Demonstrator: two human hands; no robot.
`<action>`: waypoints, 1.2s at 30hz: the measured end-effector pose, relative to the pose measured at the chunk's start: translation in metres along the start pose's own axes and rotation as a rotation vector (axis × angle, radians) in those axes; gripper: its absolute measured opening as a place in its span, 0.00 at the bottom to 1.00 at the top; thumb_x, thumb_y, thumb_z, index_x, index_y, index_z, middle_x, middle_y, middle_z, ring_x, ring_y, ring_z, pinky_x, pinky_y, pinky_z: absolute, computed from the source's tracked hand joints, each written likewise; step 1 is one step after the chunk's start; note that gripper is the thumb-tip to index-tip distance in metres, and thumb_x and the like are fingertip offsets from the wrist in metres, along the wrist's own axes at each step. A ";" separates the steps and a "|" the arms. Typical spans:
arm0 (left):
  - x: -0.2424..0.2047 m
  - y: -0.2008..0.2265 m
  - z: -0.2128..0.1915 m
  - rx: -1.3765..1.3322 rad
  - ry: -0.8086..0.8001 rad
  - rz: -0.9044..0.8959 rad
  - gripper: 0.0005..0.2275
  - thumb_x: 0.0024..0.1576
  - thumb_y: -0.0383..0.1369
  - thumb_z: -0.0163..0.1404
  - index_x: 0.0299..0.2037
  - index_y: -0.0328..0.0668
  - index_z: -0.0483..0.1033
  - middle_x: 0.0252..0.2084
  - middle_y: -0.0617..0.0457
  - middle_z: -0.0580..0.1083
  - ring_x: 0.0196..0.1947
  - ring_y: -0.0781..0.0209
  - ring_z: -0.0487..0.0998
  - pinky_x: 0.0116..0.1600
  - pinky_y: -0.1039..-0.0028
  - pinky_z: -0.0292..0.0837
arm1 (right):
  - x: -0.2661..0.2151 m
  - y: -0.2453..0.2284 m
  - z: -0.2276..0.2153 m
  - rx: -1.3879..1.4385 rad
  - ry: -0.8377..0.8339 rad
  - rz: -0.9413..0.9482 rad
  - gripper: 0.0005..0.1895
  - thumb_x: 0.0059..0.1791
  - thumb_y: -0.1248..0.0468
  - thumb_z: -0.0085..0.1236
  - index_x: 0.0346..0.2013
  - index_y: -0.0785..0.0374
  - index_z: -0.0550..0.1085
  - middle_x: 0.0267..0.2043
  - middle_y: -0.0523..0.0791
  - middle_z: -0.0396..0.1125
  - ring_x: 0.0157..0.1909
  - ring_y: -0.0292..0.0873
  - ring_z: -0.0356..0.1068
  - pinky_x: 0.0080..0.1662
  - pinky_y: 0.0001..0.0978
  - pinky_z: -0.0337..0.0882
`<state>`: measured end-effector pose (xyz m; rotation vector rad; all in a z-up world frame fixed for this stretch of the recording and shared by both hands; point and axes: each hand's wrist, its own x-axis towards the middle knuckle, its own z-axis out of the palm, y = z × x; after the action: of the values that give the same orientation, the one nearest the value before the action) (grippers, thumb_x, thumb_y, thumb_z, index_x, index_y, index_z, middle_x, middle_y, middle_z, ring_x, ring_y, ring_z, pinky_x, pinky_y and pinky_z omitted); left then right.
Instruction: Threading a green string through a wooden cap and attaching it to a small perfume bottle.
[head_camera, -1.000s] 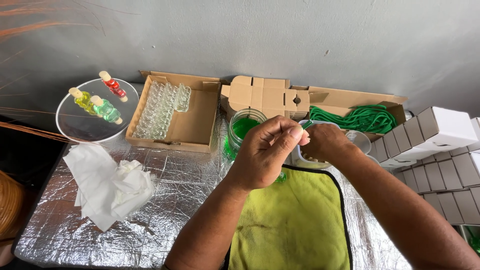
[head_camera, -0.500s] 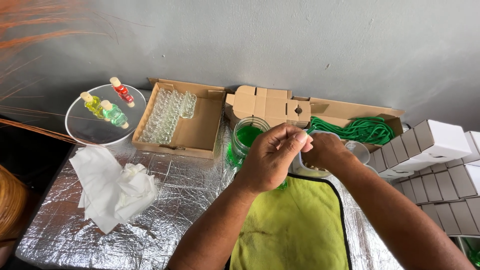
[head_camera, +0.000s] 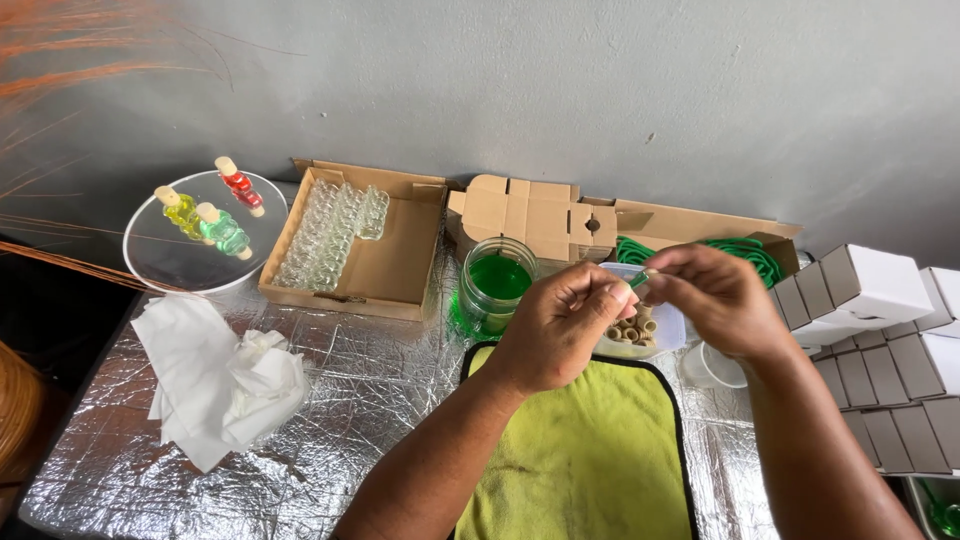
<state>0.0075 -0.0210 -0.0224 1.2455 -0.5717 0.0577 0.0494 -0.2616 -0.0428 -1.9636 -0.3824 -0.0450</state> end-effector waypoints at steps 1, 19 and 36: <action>0.000 -0.001 0.002 0.055 -0.034 -0.040 0.09 0.66 0.36 0.46 0.39 0.38 0.75 0.36 0.50 0.78 0.39 0.63 0.80 0.46 0.74 0.78 | -0.004 -0.007 -0.006 0.238 0.009 -0.068 0.05 0.51 0.69 0.61 0.42 0.65 0.78 0.37 0.45 0.75 0.36 0.39 0.77 0.43 0.29 0.80; -0.006 0.010 0.015 0.403 -0.015 0.099 0.07 0.63 0.34 0.47 0.34 0.43 0.75 0.27 0.57 0.74 0.23 0.67 0.68 0.29 0.72 0.63 | -0.026 -0.020 0.004 0.463 -0.047 -0.255 0.08 0.52 0.71 0.59 0.46 0.63 0.76 0.42 0.45 0.75 0.44 0.39 0.76 0.49 0.30 0.79; -0.002 0.004 0.020 0.563 0.089 0.322 0.06 0.61 0.29 0.49 0.32 0.41 0.75 0.23 0.47 0.72 0.26 0.50 0.79 0.31 0.67 0.75 | -0.023 -0.031 0.019 0.382 0.087 -0.276 0.11 0.44 0.78 0.64 0.41 0.77 0.77 0.27 0.54 0.75 0.32 0.41 0.78 0.41 0.37 0.80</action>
<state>-0.0026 -0.0370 -0.0158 1.6714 -0.7007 0.5741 0.0161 -0.2392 -0.0276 -1.5175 -0.5593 -0.2179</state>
